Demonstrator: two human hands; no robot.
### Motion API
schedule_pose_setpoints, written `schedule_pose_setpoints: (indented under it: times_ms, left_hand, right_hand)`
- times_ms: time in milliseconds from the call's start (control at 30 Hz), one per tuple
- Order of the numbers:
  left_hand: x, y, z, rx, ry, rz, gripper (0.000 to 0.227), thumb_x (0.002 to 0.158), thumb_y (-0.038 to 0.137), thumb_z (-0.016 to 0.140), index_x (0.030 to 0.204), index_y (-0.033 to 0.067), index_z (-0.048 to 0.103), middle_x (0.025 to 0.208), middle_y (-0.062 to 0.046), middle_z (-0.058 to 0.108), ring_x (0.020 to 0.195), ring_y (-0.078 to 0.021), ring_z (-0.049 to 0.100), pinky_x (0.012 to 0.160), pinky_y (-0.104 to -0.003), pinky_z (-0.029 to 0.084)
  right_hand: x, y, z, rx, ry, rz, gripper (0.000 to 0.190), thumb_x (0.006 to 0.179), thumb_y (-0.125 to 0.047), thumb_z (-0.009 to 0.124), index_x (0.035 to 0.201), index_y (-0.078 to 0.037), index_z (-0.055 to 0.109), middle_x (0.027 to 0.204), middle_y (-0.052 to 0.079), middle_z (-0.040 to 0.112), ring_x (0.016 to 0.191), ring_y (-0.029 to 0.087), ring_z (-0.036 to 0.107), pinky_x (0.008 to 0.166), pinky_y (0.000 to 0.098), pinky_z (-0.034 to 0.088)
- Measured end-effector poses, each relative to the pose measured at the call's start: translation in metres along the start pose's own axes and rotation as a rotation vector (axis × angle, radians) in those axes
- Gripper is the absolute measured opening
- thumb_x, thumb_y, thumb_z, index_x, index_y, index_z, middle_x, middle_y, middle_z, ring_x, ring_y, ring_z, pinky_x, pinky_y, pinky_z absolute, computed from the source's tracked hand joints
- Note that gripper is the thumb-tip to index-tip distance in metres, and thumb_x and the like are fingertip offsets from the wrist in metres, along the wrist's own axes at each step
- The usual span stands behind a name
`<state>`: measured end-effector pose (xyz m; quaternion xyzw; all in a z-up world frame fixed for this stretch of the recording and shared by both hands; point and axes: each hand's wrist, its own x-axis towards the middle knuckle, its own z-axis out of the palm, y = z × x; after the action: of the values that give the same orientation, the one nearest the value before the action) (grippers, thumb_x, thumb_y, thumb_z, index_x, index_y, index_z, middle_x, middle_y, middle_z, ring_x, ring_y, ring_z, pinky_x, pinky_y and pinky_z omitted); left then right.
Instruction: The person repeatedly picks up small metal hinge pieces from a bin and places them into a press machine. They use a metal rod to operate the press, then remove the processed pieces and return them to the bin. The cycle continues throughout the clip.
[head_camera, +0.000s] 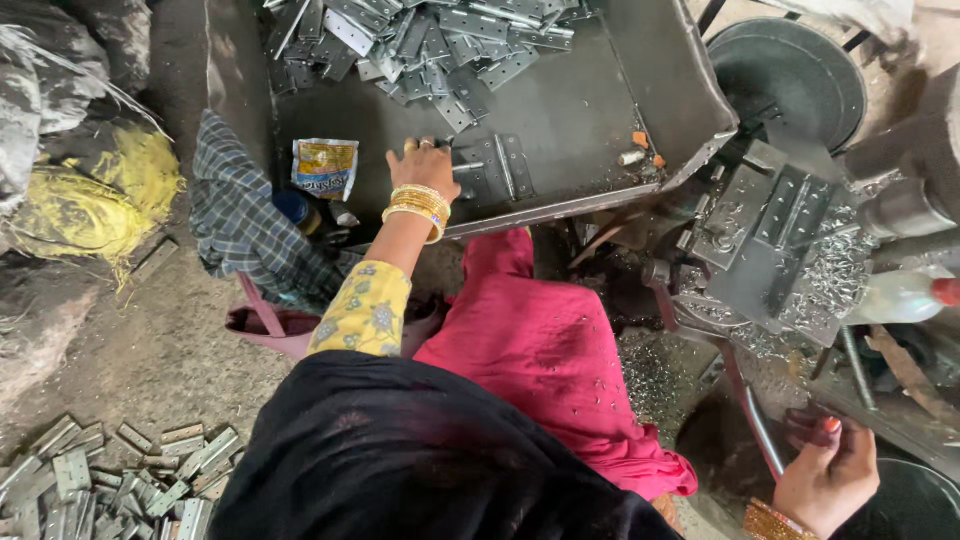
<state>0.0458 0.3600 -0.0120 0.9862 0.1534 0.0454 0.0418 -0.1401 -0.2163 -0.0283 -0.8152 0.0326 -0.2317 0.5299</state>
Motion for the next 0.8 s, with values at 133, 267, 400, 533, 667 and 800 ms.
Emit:
schedule_pose_setpoints:
  times_ms: [133, 267, 400, 533, 667, 800]
  left_hand:
    - [-0.012, 0.002, -0.001, 0.064, -0.018, -0.011, 0.045, 0.076, 0.031, 0.083, 0.113, 0.0085, 0.072, 0.126, -0.011, 0.065, 0.127, -0.0300, 0.055, 0.105, -0.054, 0.043]
    - [-0.027, 0.012, -0.013, -0.089, 0.043, -0.023, 0.036, 0.077, 0.023, 0.079, 0.109, 0.0078, 0.070, 0.116, -0.017, 0.068, 0.116, -0.0361, 0.061, 0.099, -0.053, 0.048]
    - [-0.043, 0.034, -0.029, -0.244, 0.217, -0.017, 0.035, 0.072, 0.008, 0.073, 0.107, 0.0054, 0.067, 0.102, -0.020, 0.071, 0.099, -0.0414, 0.067, 0.085, -0.051, 0.054]
    - [-0.048, 0.130, -0.042, -0.392, 0.164, 0.147, 0.032, 0.077, 0.010, 0.070, 0.108, 0.0049, 0.067, 0.087, -0.023, 0.072, 0.088, -0.0436, 0.069, 0.078, -0.055, 0.053]
    - [-0.081, 0.284, -0.041, -0.544, -0.019, 0.463, 0.013, 0.080, 0.013, 0.066, 0.086, 0.0074, 0.077, 0.087, -0.019, 0.073, 0.087, -0.0409, 0.071, 0.079, -0.052, 0.056]
    - [-0.133, 0.362, -0.027, -0.456, 0.181, 0.637, 0.014, 0.085, 0.008, 0.062, 0.082, 0.0016, 0.074, 0.109, -0.020, 0.072, 0.102, -0.0374, 0.071, 0.080, -0.046, 0.060]
  right_hand:
    - [-0.002, -0.009, 0.003, -0.136, -0.026, 0.047, 0.022, 0.121, -0.011, 0.054, 0.115, 0.009, 0.060, 0.098, 0.012, 0.070, 0.089, 0.014, 0.070, 0.086, 0.0286, 0.057]
    - [0.002, -0.022, 0.008, -0.359, -0.022, -0.058, 0.019, 0.120, -0.009, 0.060, 0.114, 0.008, 0.065, 0.099, 0.014, 0.069, 0.088, 0.019, 0.068, 0.085, 0.0316, 0.054]
    - [0.000, -0.036, 0.004, -0.305, -0.013, 0.115, 0.023, 0.116, -0.020, 0.063, 0.112, 0.002, 0.068, 0.095, 0.014, 0.066, 0.084, 0.029, 0.066, 0.076, 0.0384, 0.052]
    - [0.007, -0.045, 0.008, -0.592, -0.015, 0.026, 0.019, 0.107, -0.025, 0.068, 0.114, -0.007, 0.069, 0.107, 0.020, 0.069, 0.094, 0.045, 0.065, 0.078, 0.0468, 0.052]
    - [0.007, -0.047, 0.011, -0.626, -0.033, 0.208, 0.025, 0.101, -0.032, 0.064, 0.117, -0.014, 0.068, 0.098, 0.019, 0.072, 0.091, 0.044, 0.068, 0.075, 0.0503, 0.052]
    - [0.008, -0.046, 0.012, -0.864, -0.225, 0.376, 0.036, 0.090, -0.037, 0.063, 0.121, -0.018, 0.065, 0.096, 0.020, 0.074, 0.092, 0.045, 0.070, 0.079, 0.0545, 0.053]
